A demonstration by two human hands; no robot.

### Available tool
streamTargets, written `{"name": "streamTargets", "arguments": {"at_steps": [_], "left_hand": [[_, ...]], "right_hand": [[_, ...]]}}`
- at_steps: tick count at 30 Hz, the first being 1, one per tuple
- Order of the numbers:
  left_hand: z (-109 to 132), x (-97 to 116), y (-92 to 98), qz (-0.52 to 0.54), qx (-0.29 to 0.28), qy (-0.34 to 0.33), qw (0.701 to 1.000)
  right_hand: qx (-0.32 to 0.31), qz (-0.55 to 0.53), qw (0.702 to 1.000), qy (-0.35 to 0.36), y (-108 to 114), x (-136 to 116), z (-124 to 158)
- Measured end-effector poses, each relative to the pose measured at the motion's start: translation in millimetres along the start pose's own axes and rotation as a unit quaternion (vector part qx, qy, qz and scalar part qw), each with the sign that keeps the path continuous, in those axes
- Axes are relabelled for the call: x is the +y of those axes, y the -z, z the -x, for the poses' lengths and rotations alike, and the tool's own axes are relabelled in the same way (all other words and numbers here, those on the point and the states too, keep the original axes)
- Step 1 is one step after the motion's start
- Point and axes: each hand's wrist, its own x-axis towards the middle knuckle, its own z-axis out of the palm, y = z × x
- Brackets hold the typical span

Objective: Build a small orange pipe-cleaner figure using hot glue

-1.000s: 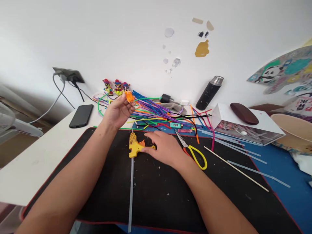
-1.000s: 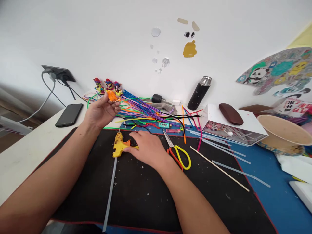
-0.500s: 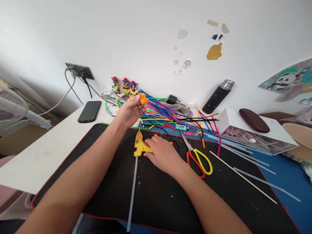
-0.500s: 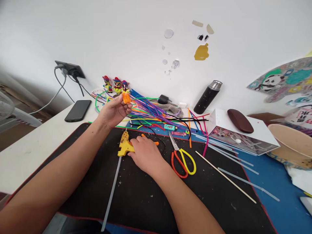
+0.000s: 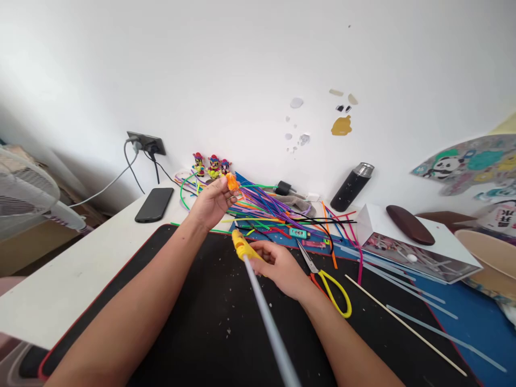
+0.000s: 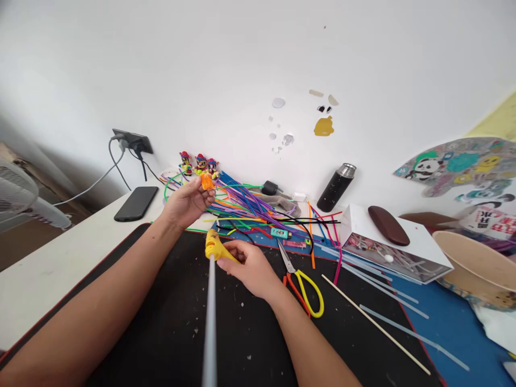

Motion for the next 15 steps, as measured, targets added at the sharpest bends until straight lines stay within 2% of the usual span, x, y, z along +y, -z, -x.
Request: {"name": "streamTargets", "arguments": {"at_steps": [5, 9, 12, 15], "left_hand": [[-2.2, 1.0, 4.5, 0.001, 0.017, -0.010, 1.000], [-2.9, -2.2, 6.7, -0.003, 0.020, -0.017, 1.000], [-2.9, -7.4, 7.2, -0.022, 0.009, -0.005, 1.000], [-2.1, -13.5, 6.8, -0.062, -0.006, 0.009, 0.998]], "right_hand": [[0.052, -0.155, 0.987, 0.006, 7.1, -8.9, 1.4], [0.067, -0.238, 0.969, -0.001, 12.8, -14.3, 2.8], [0.078, -0.256, 0.963, 0.011, 15.3, -14.7, 1.7], [0.116, -0.233, 0.966, 0.010, 17.1, -13.2, -1.0]]}}
